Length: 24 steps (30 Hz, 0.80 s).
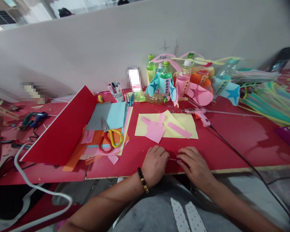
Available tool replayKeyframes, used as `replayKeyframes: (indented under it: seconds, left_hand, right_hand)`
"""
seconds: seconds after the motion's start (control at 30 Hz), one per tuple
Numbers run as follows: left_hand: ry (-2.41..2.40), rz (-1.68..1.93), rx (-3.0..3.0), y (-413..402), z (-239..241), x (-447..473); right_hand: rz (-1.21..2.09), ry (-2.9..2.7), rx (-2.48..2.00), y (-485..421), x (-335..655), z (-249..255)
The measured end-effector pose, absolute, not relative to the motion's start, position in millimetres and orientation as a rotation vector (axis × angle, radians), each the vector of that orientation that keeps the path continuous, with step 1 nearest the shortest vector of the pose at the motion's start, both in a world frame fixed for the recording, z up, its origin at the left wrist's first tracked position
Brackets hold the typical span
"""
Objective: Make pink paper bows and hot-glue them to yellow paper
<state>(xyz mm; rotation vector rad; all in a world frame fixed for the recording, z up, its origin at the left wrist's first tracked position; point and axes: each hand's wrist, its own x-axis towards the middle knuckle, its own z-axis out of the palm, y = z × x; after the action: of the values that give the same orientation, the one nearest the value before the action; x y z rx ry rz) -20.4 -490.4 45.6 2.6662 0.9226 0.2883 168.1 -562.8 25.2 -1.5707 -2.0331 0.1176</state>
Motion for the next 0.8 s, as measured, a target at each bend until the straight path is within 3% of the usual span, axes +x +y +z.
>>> replayKeyframes:
  seconds: [0.37,0.8]
  left_hand:
    - [0.865,0.374,2.463,-463,51,-16]
    - [0.858,0.814,1.891,-375,72,13]
  right_hand:
    - [0.223,-2.059,-1.537,-536,170,42]
    - [0.282,-2.040,-1.404,-430,194,92]
